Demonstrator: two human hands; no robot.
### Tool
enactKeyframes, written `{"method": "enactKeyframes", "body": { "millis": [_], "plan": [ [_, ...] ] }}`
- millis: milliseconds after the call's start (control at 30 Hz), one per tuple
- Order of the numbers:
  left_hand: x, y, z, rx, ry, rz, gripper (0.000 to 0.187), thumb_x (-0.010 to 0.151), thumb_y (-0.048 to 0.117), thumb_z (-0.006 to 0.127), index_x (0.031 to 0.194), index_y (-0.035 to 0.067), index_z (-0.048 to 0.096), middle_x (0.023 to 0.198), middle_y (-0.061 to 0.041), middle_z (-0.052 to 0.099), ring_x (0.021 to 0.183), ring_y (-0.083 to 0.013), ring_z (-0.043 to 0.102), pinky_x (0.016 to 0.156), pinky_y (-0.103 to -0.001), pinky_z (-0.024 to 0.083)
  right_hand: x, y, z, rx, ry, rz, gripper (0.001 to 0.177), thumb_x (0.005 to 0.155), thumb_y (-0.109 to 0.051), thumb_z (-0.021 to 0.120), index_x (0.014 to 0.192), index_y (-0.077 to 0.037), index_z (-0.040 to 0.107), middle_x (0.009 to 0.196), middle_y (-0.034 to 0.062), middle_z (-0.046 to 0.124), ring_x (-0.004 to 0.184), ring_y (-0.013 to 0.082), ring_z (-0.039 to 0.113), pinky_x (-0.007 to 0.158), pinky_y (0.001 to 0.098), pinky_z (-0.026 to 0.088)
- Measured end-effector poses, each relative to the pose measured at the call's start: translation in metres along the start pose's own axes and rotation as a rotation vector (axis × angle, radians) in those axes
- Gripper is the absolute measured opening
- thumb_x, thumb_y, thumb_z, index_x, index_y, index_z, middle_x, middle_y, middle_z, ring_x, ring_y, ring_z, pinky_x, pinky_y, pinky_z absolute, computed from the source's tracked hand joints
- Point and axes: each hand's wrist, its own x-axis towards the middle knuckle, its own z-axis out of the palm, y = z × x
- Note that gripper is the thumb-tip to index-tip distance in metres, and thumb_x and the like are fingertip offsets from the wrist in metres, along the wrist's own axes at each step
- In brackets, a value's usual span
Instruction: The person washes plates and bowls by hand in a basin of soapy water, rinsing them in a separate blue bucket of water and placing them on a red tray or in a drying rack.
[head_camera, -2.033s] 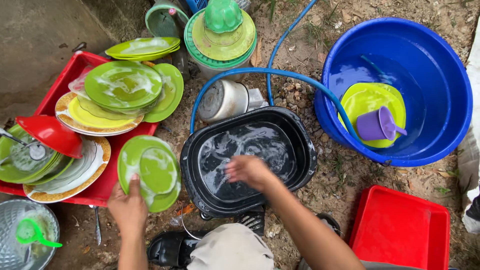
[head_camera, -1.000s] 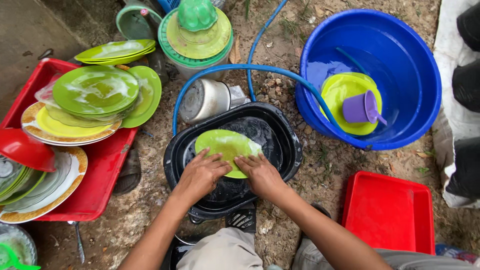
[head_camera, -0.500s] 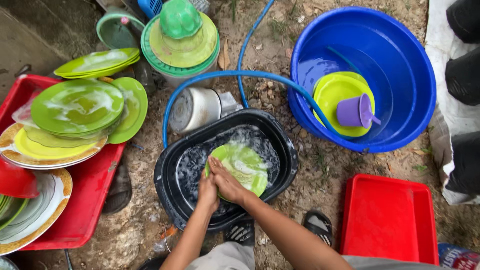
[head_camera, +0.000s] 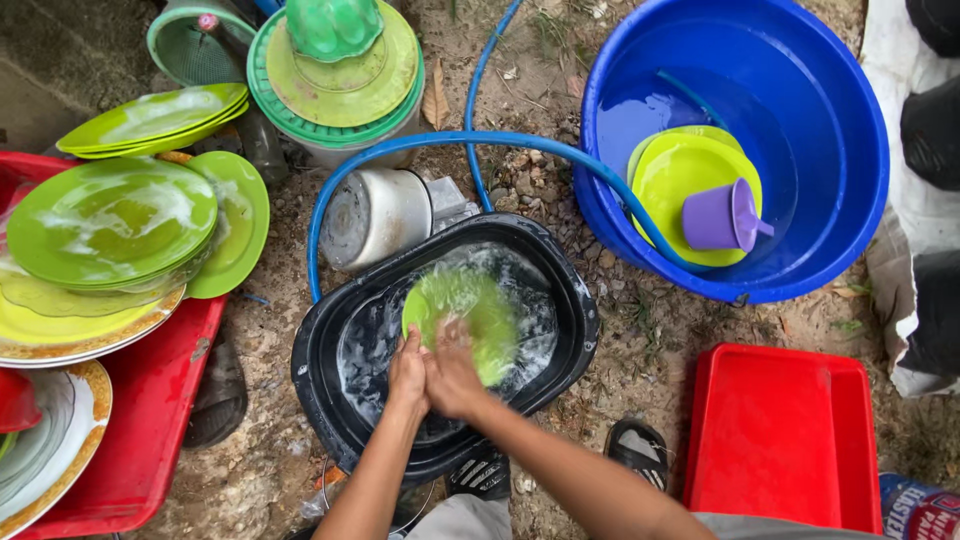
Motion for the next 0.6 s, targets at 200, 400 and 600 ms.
{"method": "enactKeyframes", "body": {
  "millis": [200, 400, 600],
  "plan": [
    [-0.016, 0.003, -0.015, 0.162, 0.046, 0.140, 0.058, 0.106, 0.038, 0.051, 0.144, -0.005, 0.051, 0.137, -0.018, 0.063, 0.122, -0.0225, 0.063, 0.100, -0.034, 0.051, 0.016, 0.001, -0.032, -0.033, 0.016, 0.061, 0.070, 0.104, -0.045, 0.022, 0.160, -0.003, 0.025, 0.169, 0.0195, 0.021, 0.157, 0.0339, 0.014, 0.128, 0.0443, 0.007],
    [-0.036, 0.022, 0.003, 0.154, -0.007, 0.136, 0.058, 0.101, 0.046, 0.049, 0.132, -0.002, 0.060, 0.120, -0.015, 0.070, 0.105, -0.0205, 0.067, 0.089, -0.033, 0.055, 0.022, 0.034, -0.034, -0.027, 0.018, 0.155, 0.072, 0.107, -0.050, 0.015, 0.155, 0.000, 0.035, 0.167, 0.0250, 0.022, 0.157, 0.0413, 0.014, 0.129, 0.0462, 0.009],
    [-0.011, 0.018, 0.000, 0.295, 0.107, 0.109, 0.061, 0.106, 0.049, 0.045, 0.097, -0.005, 0.071, 0.091, -0.012, 0.071, 0.081, -0.0179, 0.063, 0.072, -0.036, 0.052, 0.017, 0.001, -0.002, 0.251, 0.016, -0.106, 0.079, 0.104, -0.056, 0.014, 0.162, -0.003, 0.012, 0.172, 0.0235, 0.004, 0.160, 0.0374, 0.001, 0.128, 0.0442, 0.005]
  ]
}}
